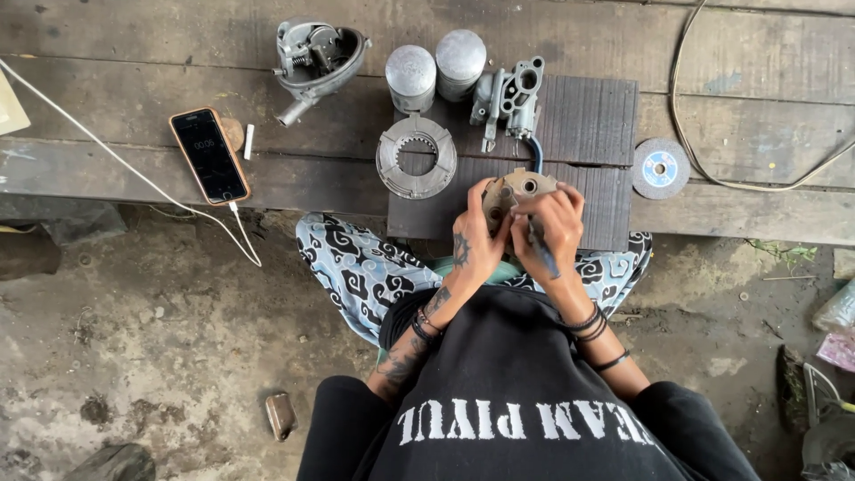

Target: Manually sanding the surface of a motorcycle clutch hub using a sanding disc and cleaning it with a brush.

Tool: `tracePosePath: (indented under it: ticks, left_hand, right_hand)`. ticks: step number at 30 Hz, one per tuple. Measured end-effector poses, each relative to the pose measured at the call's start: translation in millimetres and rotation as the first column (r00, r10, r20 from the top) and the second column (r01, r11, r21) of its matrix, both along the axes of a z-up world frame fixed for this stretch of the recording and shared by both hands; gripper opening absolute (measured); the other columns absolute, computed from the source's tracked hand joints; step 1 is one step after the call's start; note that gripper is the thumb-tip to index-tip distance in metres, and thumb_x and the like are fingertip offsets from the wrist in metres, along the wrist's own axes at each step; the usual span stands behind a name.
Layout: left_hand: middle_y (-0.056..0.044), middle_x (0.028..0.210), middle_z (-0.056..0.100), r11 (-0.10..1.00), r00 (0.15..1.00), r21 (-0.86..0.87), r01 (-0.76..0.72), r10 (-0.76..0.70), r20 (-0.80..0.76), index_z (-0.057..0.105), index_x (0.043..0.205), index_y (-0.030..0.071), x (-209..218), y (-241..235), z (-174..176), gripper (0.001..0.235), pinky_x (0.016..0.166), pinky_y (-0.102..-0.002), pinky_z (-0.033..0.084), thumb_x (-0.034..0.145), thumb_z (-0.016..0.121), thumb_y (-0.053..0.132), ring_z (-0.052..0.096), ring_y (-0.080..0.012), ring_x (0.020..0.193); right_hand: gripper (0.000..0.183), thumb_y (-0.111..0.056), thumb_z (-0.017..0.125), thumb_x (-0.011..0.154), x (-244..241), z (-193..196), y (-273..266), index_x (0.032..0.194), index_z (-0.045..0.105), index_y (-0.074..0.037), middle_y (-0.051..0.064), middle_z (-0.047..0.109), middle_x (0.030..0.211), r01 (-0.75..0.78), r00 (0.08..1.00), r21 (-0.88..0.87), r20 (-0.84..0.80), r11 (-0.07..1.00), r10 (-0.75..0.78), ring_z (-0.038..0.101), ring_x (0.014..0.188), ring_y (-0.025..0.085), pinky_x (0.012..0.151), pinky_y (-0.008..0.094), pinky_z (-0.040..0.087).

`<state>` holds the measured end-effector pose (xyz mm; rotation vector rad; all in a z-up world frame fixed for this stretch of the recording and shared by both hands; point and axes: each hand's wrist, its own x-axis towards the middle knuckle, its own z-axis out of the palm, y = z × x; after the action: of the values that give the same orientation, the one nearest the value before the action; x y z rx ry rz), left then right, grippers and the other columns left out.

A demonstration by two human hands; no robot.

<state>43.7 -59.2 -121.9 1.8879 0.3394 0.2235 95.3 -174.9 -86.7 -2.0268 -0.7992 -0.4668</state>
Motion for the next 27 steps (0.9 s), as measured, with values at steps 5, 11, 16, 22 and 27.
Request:
tracePosePath:
  ticks: [5,11,16,22,27]
  left_hand:
    - [-0.03,0.09,0.072,1.0,1.0,-0.023,-0.005,0.005,-0.009,0.044,0.144,0.002,2.2,1.2,-3.7,0.048,0.058,-0.05,0.062,0.101,0.065,0.013,0.074,-0.0471,0.079]
    - [-0.03,0.094,0.073,1.0,1.0,-0.029,-0.012,0.012,-0.009,0.045,0.145,0.002,3.6,1.8,-4.4,0.05,0.063,-0.052,0.064,0.101,0.065,0.014,0.074,-0.0466,0.084]
    - [-0.03,0.095,0.073,1.0,1.0,0.018,-0.011,0.011,-0.005,0.045,0.144,0.002,3.2,1.8,-0.9,0.05,0.062,-0.053,0.064,0.101,0.066,0.015,0.074,-0.0468,0.083]
    - [-0.031,0.096,0.072,1.0,0.999,-0.016,-0.003,0.002,-0.035,0.043,0.146,0.004,2.9,1.4,-5.4,0.052,0.063,-0.054,0.063,0.101,0.066,0.015,0.074,-0.0482,0.085]
    - [-0.032,0.096,0.072,1.0,1.0,-0.004,-0.001,0.001,-0.02,0.042,0.146,0.003,2.8,1.1,-8.6,0.052,0.063,-0.057,0.063,0.101,0.066,0.014,0.074,-0.0491,0.086]
  right_hand:
    - [0.022,0.009,0.064,0.074,3.4,1.7,0.2,0.082,0.069,-0.011,0.005,0.073,0.083,0.007,1.0,-0.01,0.007,1.0,-0.007,0.062,0.073,0.025,0.101,0.046,0.043]
    - [0.021,0.009,0.064,0.073,3.9,-4.6,-1.5,0.081,0.069,-0.01,0.005,0.073,0.084,0.006,1.0,-0.018,0.005,1.0,-0.006,0.062,0.073,0.024,0.102,0.045,0.043]
    - [0.019,0.009,0.066,0.073,2.0,8.2,3.3,0.08,0.068,-0.008,0.008,0.072,0.084,-0.004,1.0,-0.028,-0.004,1.0,0.004,0.062,0.074,0.026,0.102,0.047,0.043]
    - [0.019,0.01,0.067,0.073,7.2,5.2,3.8,0.081,0.066,-0.007,0.009,0.072,0.085,-0.022,1.0,-0.016,-0.018,1.0,0.021,0.063,0.075,0.029,0.102,0.048,0.043]
    - [0.021,0.01,0.066,0.073,7.8,-0.1,-0.6,0.081,0.068,-0.009,0.007,0.071,0.082,-0.023,0.999,0.009,-0.025,1.0,0.023,0.062,0.074,0.027,0.103,0.047,0.043]
